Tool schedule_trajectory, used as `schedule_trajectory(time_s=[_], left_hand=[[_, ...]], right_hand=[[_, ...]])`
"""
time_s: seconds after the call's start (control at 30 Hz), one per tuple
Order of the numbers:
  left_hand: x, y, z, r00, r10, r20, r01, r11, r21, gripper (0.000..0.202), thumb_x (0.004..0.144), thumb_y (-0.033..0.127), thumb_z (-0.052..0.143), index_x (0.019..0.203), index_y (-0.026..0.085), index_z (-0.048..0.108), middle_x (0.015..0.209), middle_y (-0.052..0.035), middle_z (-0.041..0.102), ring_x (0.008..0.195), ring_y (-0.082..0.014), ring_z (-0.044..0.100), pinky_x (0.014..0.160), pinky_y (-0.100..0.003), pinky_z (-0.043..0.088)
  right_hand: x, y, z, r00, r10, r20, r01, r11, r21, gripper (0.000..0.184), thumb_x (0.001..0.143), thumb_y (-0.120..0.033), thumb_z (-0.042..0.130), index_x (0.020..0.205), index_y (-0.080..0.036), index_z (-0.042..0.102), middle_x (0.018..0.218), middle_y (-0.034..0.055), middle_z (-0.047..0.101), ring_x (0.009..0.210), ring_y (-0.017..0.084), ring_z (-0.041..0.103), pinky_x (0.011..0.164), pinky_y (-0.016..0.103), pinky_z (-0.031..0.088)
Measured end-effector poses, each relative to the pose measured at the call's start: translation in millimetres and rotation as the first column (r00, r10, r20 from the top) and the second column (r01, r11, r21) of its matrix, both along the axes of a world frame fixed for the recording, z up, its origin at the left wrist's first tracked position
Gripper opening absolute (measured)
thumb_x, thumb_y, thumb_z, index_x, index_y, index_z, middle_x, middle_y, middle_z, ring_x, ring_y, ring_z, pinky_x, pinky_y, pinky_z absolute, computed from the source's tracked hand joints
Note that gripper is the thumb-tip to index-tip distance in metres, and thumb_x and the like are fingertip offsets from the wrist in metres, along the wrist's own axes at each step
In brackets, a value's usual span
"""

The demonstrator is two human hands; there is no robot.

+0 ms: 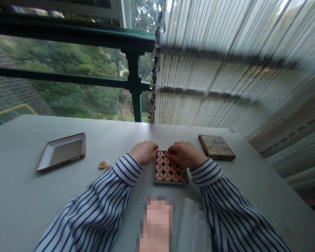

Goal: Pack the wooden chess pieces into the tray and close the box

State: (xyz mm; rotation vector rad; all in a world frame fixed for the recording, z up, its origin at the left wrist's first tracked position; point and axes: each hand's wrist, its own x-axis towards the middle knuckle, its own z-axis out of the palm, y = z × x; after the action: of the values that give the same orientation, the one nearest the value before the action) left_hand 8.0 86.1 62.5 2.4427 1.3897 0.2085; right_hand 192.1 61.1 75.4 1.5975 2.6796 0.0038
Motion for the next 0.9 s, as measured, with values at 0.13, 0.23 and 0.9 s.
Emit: schedule_trajectory(time_s=[0.13,0.23,0.9], left_hand=[[-0.1,0.9,-0.9,1.0,-0.003,-0.005,0.003,1.0,0.0,0.03,0.08,0.026,0.04,0.094,0.021,0.066,0.098,-0.0057,0.066,0.093,-0.0185,0.058,0.079,-0.025,0.041],[-0.1,1.3,-1.1,1.0,-0.003,-0.005,0.003,1.0,0.001,0.03,0.08,0.027,0.04,0.095,0.021,0.065,0.098,-0.0061,0.066,0.093,-0.0187,0.058,0.079,-0.025,0.041],[-0.5,-0.3,0.2,1.0,-0.001,-0.005,0.001,1.0,0.011,0.031,0.08,0.028,0.04,0.097,0.021,0.065,0.099,-0.0063,0.066,0.093,-0.0189,0.059,0.078,-0.026,0.042]], right_hand=[[0.8,0.5,-1.9,1.0,0.002,-0.007,-0.002,1.0,0.011,0.035,0.083,-0.044,0.037,0.094,-0.024,0.064,0.09,0.005,0.065,0.081,0.019,0.058,0.064,0.027,0.037],[0.9,0.8,-2.2,1.0,0.007,-0.009,-0.007,1.0,0.008,0.035,0.083,-0.044,0.038,0.094,-0.025,0.064,0.089,0.0051,0.065,0.081,0.019,0.058,0.064,0.027,0.037],[-0.2,1.7,-2.9,1.0,-0.009,0.001,0.009,1.0,-0.005,0.029,0.081,-0.038,0.042,0.094,-0.027,0.065,0.09,0.0035,0.067,0.082,0.019,0.06,0.066,0.027,0.039]])
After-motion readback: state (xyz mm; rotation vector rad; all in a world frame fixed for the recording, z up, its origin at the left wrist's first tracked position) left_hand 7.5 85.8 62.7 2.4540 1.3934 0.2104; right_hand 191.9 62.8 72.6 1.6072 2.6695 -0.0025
